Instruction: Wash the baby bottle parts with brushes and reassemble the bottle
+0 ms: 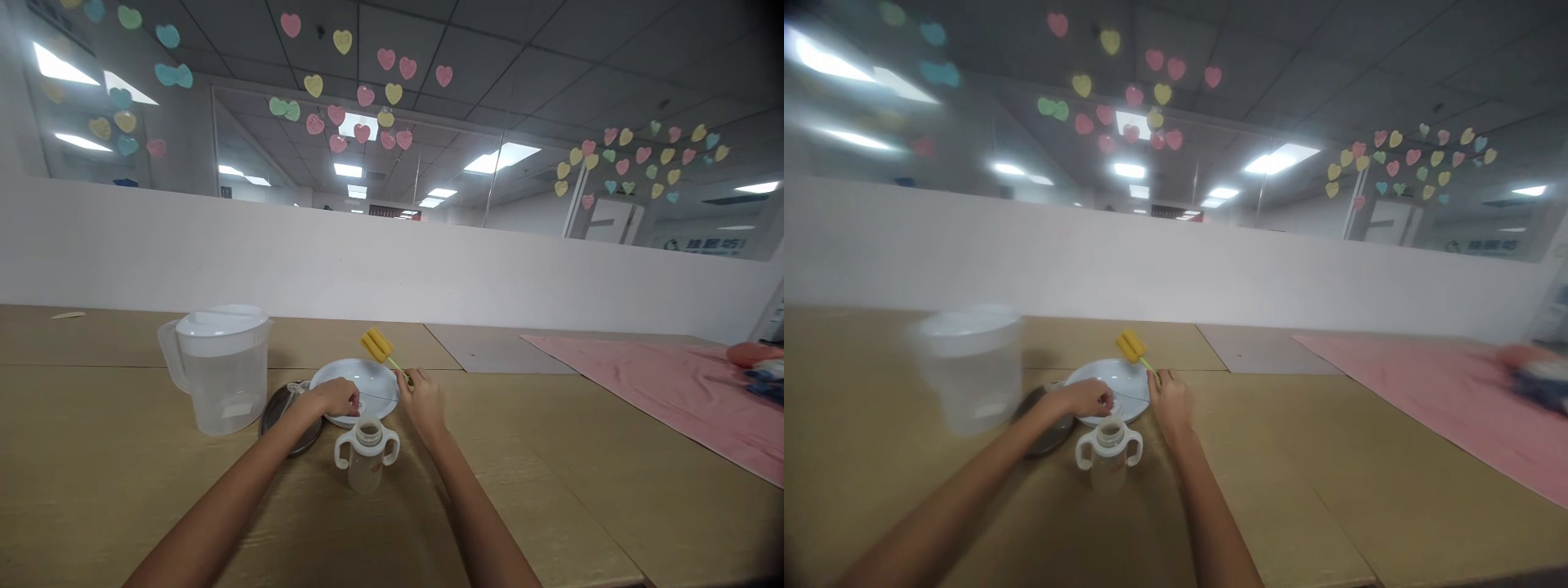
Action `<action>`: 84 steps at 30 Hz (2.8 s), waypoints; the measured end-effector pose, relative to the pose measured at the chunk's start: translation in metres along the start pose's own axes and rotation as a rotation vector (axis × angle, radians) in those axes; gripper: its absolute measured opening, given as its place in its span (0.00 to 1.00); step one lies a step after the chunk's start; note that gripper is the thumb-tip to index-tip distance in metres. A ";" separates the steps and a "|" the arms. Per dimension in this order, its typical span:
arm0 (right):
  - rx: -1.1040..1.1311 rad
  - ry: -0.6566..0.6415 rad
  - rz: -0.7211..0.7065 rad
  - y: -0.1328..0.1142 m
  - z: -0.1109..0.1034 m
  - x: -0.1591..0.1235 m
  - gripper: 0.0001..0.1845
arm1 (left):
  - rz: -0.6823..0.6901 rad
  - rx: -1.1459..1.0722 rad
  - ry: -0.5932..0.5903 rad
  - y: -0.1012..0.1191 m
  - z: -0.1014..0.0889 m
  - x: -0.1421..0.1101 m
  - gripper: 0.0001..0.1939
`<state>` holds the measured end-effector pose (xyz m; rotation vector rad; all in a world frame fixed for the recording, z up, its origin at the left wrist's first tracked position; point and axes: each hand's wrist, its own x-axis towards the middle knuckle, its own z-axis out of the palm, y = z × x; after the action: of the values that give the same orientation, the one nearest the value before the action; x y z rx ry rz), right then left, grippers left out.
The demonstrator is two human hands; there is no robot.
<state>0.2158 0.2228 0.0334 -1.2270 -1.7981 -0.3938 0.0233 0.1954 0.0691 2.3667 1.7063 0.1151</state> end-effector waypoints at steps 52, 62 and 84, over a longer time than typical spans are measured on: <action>0.016 -0.012 -0.022 -0.006 0.000 0.000 0.25 | 0.040 -0.220 0.547 -0.014 -0.049 -0.020 0.17; -0.070 0.110 -0.309 -0.011 -0.001 -0.006 0.22 | 0.172 -0.311 0.652 0.003 -0.056 -0.024 0.15; -0.084 0.232 -0.215 -0.004 -0.008 -0.002 0.20 | 0.001 -0.143 0.595 0.002 -0.081 -0.058 0.13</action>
<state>0.2162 0.2144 0.0375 -1.0006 -1.7299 -0.7113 -0.0089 0.1512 0.1518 2.3652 1.8410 0.9918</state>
